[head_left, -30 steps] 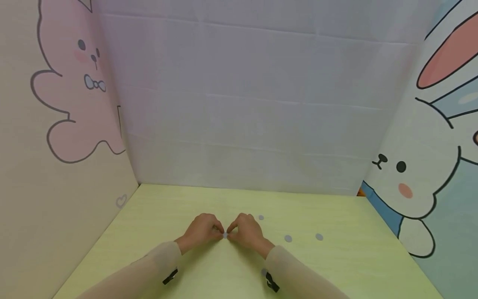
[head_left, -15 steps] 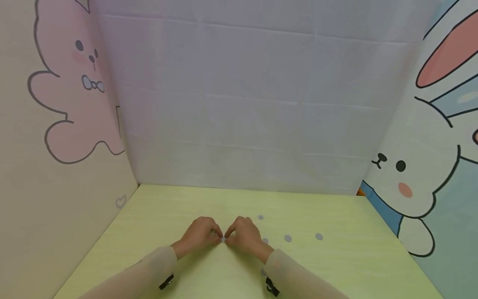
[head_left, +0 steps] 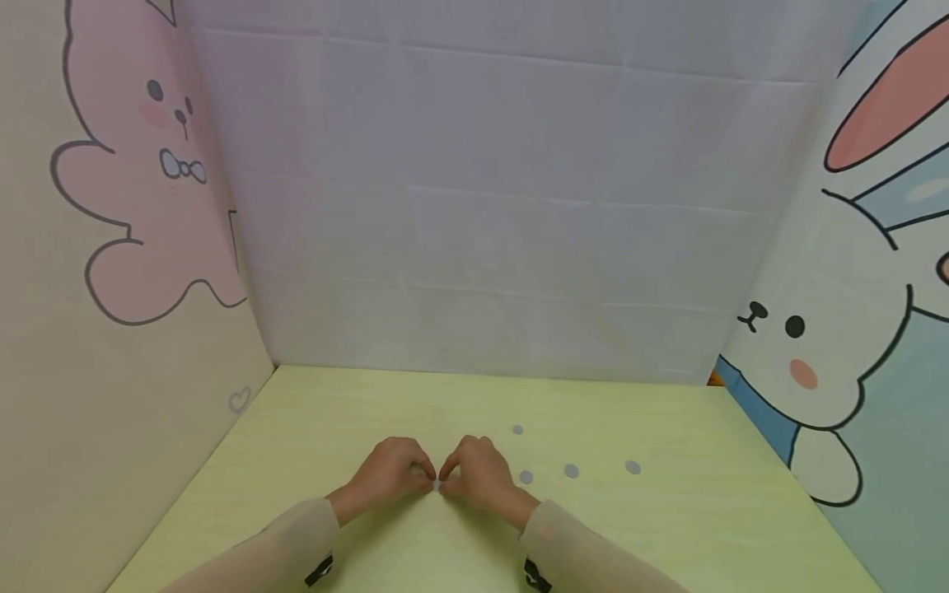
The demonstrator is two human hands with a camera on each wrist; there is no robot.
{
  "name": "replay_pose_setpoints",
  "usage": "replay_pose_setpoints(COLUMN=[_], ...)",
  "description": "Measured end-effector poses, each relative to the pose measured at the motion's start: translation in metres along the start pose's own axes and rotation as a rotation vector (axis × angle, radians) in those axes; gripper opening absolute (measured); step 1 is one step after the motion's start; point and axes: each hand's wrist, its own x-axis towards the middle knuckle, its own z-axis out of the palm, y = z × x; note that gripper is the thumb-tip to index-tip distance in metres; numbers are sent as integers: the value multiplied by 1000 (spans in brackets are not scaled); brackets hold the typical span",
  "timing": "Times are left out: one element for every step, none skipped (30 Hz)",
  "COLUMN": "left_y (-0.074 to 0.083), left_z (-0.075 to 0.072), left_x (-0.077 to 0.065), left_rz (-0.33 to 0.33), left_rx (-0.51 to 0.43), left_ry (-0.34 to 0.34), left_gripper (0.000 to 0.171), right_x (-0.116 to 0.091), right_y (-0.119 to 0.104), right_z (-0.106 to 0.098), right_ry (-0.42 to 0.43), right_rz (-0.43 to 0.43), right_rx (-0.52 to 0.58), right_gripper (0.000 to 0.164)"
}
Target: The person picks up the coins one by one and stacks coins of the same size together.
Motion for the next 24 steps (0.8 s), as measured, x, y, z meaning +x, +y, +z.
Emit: replay_pose_setpoints(left_y=[0,0,1,2,3,4,5,6,7,8,9,10,10,11,11,11,11,11,12,12,12,12,12,13], left_z=[0,0,-1,-1,-2,-3,-4,-5,-6,-6,-7,-7,-7,-7,-7,-7,-7,-7,-7,-7,-7,-7,-7,-7], left_x=[-1,-2,-3,-4,-5,-6,-8,-9,-10,-12,-13,-14,-15,-17,-18,-20,-21,-23,-24,-25,-26,-27,-28,-28], left_rz=[-4,-2,0,2,3,4,7,4,4,4,5,9,10,7,9,11,12,10,10,12,14,18,20,23], left_rx=[0,1,2,3,4,5,5,5,4,3,3,5,6,7,8,10,9,6,0,-4,-9,-11,-13,-13], left_ry=[-2,-3,-4,-6,-7,-9,-9,-12,-14,-15,-15,-16,-17,-21,-21,-23,-24,-25,-25,-24,-22,-21,-18,-17], left_gripper=[8,8,9,9,9,9,9,9,9,9,9,9,9,9,9,9,10,10,11,11,11,11,11,11], right_x=[-1,-1,-2,-3,-3,-4,-5,-5,-6,-6,-6,-7,-7,-8,-8,-9,-10,-11,-12,-13,-14,-15,-16,-17], right_y=[-1,-2,-3,-4,-5,-6,-7,-8,-8,-9,-9,-9,-9,-9,-10,-10,-11,-13,-14,-15,-16,-17,-18,-19], right_z=[0,0,0,-1,-1,-1,-1,-1,0,0,1,2,3,3,4,4,4,4,3,3,2,2,1,1], right_ry=[-4,-6,-8,-8,-7,-8,-10,-12,-14,-16,-20,-24,-26,-29,-33,-35,-39,-38,-39,-39,-37,-36,-36,-34], right_rz=[1,1,1,0,-2,-5,-6,-7,-7,-8,-10,-11,-12,-15,-18,-23,-26,-30,-32,-34,-35,-38,-37,-38], right_rx=[-2,-3,-7,-9,-10,-12,-12,-10,-9,-6,-8,-7,-6,-3,-5,-5,-4,-1,-1,-2,-7,-12,-15,-19], right_gripper=[4,4,3,3,4,4,4,4,5,6,6,6,6,7,7,7,7,7,7,7,7,7,7,7])
